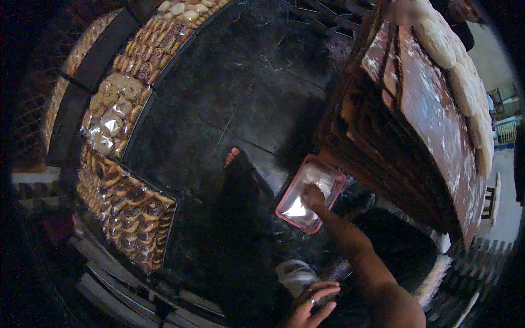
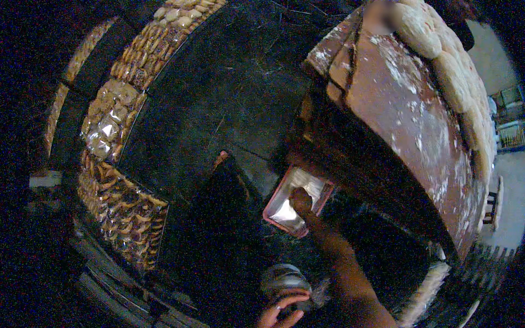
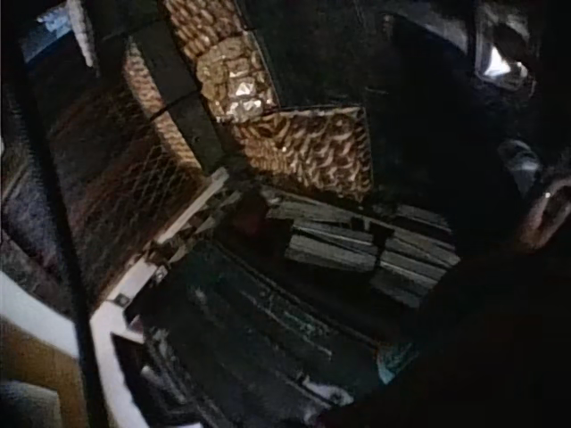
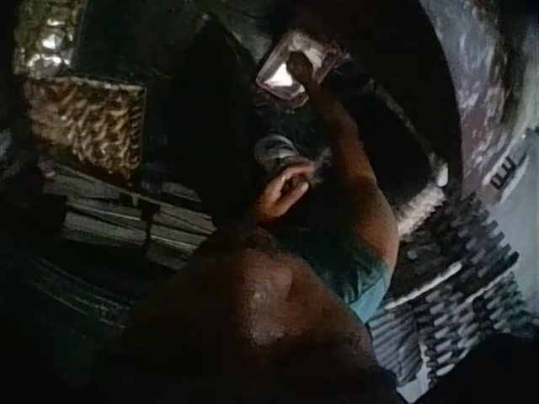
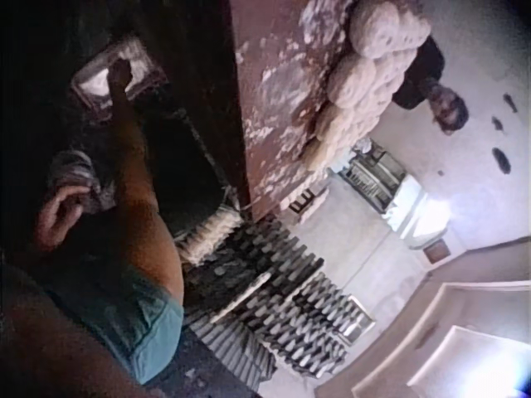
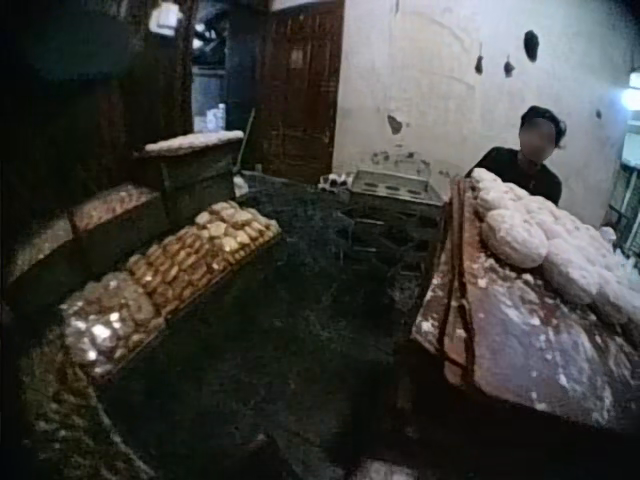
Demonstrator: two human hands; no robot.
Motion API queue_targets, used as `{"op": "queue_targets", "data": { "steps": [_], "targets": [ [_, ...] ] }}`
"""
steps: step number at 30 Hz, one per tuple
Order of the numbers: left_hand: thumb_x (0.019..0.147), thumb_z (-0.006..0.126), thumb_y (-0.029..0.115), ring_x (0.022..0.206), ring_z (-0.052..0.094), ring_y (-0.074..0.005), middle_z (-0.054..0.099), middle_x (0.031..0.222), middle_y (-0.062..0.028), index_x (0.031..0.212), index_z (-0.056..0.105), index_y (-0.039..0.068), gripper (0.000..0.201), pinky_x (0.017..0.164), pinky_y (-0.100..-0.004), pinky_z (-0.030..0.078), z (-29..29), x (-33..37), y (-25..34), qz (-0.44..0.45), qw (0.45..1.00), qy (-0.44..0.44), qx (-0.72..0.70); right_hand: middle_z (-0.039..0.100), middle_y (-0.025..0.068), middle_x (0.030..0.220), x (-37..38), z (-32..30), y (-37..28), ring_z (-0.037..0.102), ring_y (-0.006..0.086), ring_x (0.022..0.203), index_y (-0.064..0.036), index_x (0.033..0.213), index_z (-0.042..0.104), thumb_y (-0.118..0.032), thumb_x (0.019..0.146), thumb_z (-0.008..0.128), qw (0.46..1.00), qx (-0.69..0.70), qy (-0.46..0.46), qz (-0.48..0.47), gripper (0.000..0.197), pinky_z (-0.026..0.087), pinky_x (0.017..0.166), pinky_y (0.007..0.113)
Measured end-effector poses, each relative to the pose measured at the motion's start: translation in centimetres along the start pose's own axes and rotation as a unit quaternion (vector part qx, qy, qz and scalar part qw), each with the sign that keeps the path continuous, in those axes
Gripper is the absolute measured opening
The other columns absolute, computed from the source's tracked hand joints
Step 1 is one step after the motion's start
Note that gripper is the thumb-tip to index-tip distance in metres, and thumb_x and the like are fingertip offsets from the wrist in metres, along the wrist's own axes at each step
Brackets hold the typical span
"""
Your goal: The person picks up round pastries from a wooden board and places them into clear plastic bags. They then tie the bags closed and place the packaged pastries onto a metal tray. The process is repeated for multiple pastries.
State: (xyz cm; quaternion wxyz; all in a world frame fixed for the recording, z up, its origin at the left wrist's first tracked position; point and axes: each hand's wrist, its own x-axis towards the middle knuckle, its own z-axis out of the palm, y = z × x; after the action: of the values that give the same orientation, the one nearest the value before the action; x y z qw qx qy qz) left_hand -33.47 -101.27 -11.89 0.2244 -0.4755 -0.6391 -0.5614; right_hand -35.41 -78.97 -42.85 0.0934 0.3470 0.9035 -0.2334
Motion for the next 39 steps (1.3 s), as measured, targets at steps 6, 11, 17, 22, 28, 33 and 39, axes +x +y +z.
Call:
{"op": "queue_targets", "data": {
  "steps": [6,11,17,22,28,33,39],
  "targets": [
    [0.086,0.057,0.011,0.108,0.052,-0.0244,0.056,0.112,-0.012,0.11,0.056,0.002,0.026,0.094,-0.0345,0.039,-3.5,3.1,5.8,-0.486,0.761,-0.266,-0.337,0.063,0.019,0.089,-9.3,-9.6,0.2,0.06,0.0343,0.078,-0.0041,0.093,0.064,-0.025,0.076,0.059,0.973,0.163,-0.006,-0.161,0.028,0.048,0.072,0.044],
    [0.09,0.053,0.016,0.106,0.052,-0.0181,0.057,0.111,-0.0082,0.111,0.057,0.004,0.025,0.09,-0.0279,0.04,-1.1,2.3,11.2,-0.605,0.578,-0.359,-0.413,0.062,0.02,0.094,-23.6,-18.1,0.1,0.062,0.0338,0.08,-0.0041,0.1,0.063,-0.002,0.073,0.053,0.948,-0.002,-0.228,-0.22,0.028,0.048,0.07,0.041],
    [0.089,0.049,0.038,0.113,0.048,-0.0286,0.048,0.127,-0.0105,0.122,0.048,0.006,0.045,0.095,-0.0489,0.038,-1.5,2.8,12.6,-0.761,0.342,-0.116,-0.539,0.047,0.0175,0.129,-36.7,-37.2,-6.4,0.05,0.0378,0.112,-0.0096,0.123,0.052,-0.007,0.075,0.052,0.922,0.144,0.028,-0.359,0.048,0.043,0.093,0.042],
    [0.088,0.051,0.035,0.128,0.032,-0.0365,0.029,0.143,-0.0149,0.138,0.031,0.013,0.058,0.096,-0.0546,0.036,-0.8,10.6,15.8,-0.56,0.297,-0.23,-0.738,0.028,0.0248,0.139,-47.3,-42.7,-5.5,0.025,0.0403,0.131,-0.0037,0.123,0.05,-0.015,0.073,0.06,0.872,0.01,-0.027,-0.489,0.052,0.025,0.106,0.049],
    [0.077,0.068,0.034,0.131,0.022,-0.0434,0.015,0.147,-0.0183,0.143,0.017,0.027,0.084,0.096,-0.0564,0.036,-0.6,14.9,22.8,-0.439,0.462,-0.36,-0.681,0.025,0.0236,0.14,-50.6,-43.6,-4.0,0.033,0.0403,0.125,-0.0057,0.132,0.038,-0.008,0.076,0.067,0.865,0.151,0.102,-0.467,0.062,0.035,0.102,0.043],
    [0.059,0.078,0.052,0.136,0.013,-0.0361,0.001,0.15,-0.0129,0.144,0.008,0.029,0.113,0.103,-0.0497,0.026,0.8,13.5,26.4,-0.316,0.382,-0.247,-0.832,0.023,0.0259,0.14,-51.6,-43.7,-4.9,0.033,0.0411,0.125,-0.0112,0.132,0.041,-0.029,0.072,0.074,0.872,0.203,0.235,-0.378,0.07,0.036,0.1,0.045],
    [0.071,0.065,0.055,0.123,0.037,-0.0334,0.03,0.141,-0.013,0.136,0.03,0.014,0.084,0.1,-0.054,0.03,2.4,9.3,26.4,-0.419,0.639,-0.136,-0.631,0.023,0.0244,0.142,-47.6,-43.5,-4.9,0.034,0.0408,0.125,-0.0103,0.13,0.044,-0.031,0.077,0.069,0.884,0.272,0.155,-0.348,0.062,0.031,0.102,0.045]
  ]
}}
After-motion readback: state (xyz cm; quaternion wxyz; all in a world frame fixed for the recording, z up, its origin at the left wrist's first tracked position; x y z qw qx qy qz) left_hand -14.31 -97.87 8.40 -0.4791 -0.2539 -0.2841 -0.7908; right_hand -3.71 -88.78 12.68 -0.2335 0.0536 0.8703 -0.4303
